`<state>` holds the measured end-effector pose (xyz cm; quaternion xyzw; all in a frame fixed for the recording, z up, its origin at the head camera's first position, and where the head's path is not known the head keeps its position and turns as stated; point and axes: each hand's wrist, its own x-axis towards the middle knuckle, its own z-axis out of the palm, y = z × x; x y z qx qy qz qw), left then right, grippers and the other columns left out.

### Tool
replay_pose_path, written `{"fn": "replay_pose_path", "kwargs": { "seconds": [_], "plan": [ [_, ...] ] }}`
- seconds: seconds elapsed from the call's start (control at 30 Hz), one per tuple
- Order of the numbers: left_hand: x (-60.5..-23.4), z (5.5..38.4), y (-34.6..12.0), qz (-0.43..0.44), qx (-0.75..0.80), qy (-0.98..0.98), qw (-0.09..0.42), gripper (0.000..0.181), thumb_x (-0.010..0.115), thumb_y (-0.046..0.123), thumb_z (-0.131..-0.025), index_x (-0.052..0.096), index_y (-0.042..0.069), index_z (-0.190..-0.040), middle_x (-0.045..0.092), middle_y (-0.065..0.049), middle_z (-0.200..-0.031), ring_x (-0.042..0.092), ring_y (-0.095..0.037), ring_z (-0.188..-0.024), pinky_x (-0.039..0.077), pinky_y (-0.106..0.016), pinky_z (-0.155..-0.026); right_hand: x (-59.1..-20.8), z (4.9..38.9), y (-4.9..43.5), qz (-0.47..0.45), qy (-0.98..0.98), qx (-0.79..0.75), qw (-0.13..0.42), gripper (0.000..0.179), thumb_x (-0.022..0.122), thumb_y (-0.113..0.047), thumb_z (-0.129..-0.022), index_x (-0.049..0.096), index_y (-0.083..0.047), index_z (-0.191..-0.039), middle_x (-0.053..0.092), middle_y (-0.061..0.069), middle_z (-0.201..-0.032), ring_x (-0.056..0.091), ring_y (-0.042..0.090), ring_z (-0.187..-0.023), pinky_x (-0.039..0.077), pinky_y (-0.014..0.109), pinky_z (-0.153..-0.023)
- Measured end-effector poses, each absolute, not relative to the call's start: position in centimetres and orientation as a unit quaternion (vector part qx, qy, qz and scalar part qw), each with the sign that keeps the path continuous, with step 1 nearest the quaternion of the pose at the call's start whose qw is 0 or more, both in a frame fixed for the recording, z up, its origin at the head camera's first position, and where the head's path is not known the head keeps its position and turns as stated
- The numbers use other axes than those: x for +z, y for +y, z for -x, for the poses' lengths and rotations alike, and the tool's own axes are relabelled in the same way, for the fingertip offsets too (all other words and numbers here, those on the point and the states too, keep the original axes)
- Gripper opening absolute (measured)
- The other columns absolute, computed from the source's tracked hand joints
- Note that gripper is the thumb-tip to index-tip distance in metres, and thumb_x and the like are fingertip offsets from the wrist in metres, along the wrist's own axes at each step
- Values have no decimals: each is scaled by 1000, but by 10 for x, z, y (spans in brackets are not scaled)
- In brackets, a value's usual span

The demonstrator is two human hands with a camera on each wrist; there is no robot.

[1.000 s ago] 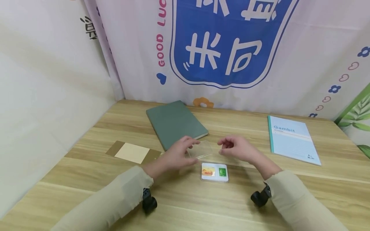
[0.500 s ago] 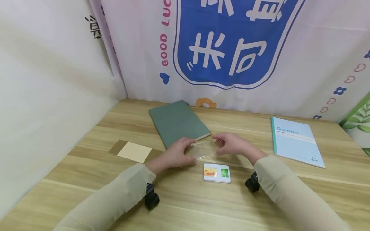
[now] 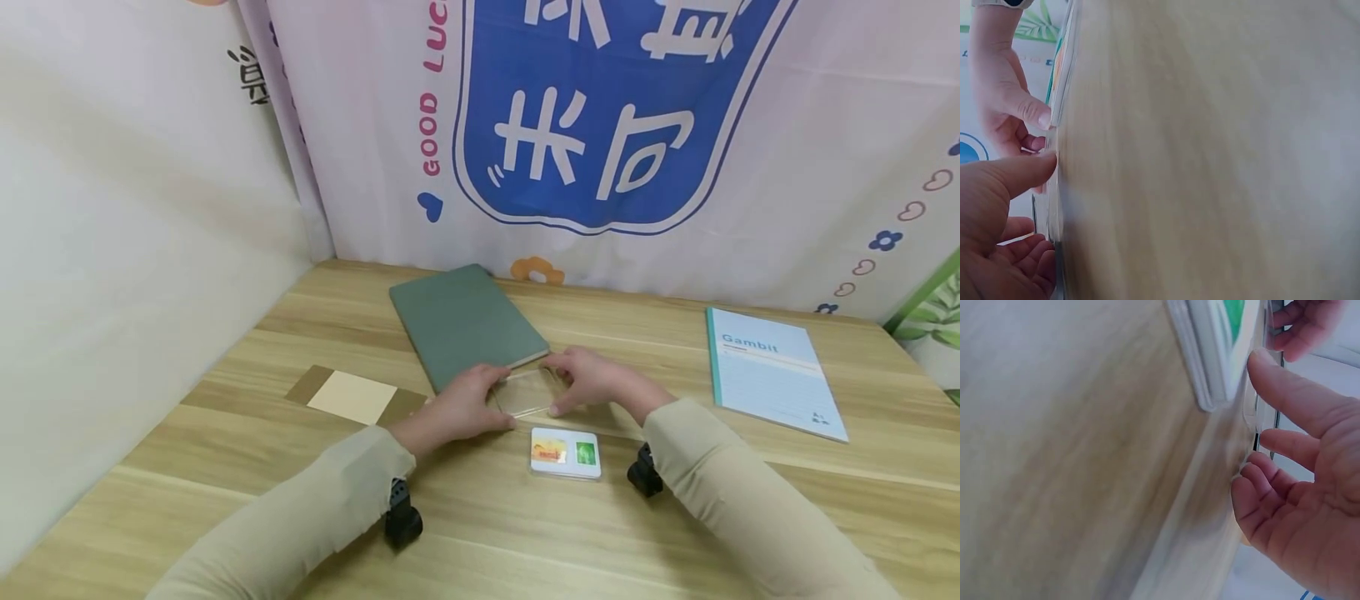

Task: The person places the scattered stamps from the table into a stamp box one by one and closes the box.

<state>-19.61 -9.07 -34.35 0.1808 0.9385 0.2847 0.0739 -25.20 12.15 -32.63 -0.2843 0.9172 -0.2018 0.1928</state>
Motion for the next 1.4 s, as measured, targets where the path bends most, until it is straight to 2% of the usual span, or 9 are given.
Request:
{"fn": "replay_pose_path", "kwargs": {
  "seconds": [0.13, 0.3, 0.57, 0.87, 1.2, 1.4],
  "plan": [
    [-344, 197, -87, -174, 274, 943, 74, 68, 75, 26, -77, 45, 1, -133, 48, -16, -132, 44, -29, -123, 35, -41, -102, -329, 253, 121, 281, 920, -195, 194, 74, 78, -23, -73, 44, -4, -136, 47, 13, -104, 44, 23, -92, 41, 37, -80],
    [-346, 199, -84, -161, 269, 947, 75, 65, 74, 28, -78, 48, 1, -132, 48, -15, -132, 44, -29, -123, 36, -40, -101, -330, 252, 121, 276, 919, -204, 193, 71, 78, -22, -73, 46, -5, -135, 47, 14, -108, 46, 25, -97, 42, 41, -85],
    [-346, 199, -82, -155, 278, 945, 70, 64, 76, 27, -76, 51, 0, -129, 51, -16, -129, 46, -29, -120, 38, -41, -99, -329, 252, 123, 284, 918, -209, 183, 68, 79, -21, -73, 50, -4, -131, 54, 16, -106, 52, 26, -96, 45, 40, -84],
    [-347, 199, -82, -163, 301, 938, 56, 66, 76, 27, -75, 50, 1, -130, 51, -16, -128, 49, -28, -116, 41, -41, -96, -319, 245, 128, 275, 909, -241, 202, 72, 78, -26, -75, 45, -1, -134, 55, 7, -94, 49, 18, -83, 43, 29, -73],
    [-345, 195, -82, -196, 323, 925, 46, 64, 73, 26, -76, 50, 3, -131, 50, -14, -128, 49, -28, -115, 40, -42, -96, -325, 238, 144, 271, 898, -290, 192, 72, 76, -17, -76, 42, 4, -135, 52, 7, -82, 44, 16, -72, 39, 30, -65],
    [-345, 194, -80, -215, 330, 918, 51, 65, 72, 28, -76, 49, 5, -132, 49, -11, -130, 50, -26, -114, 42, -42, -94, -323, 227, 152, 249, 893, -320, 194, 71, 76, -19, -76, 42, 2, -134, 50, 6, -85, 44, 17, -75, 39, 31, -67]
  ]
}}
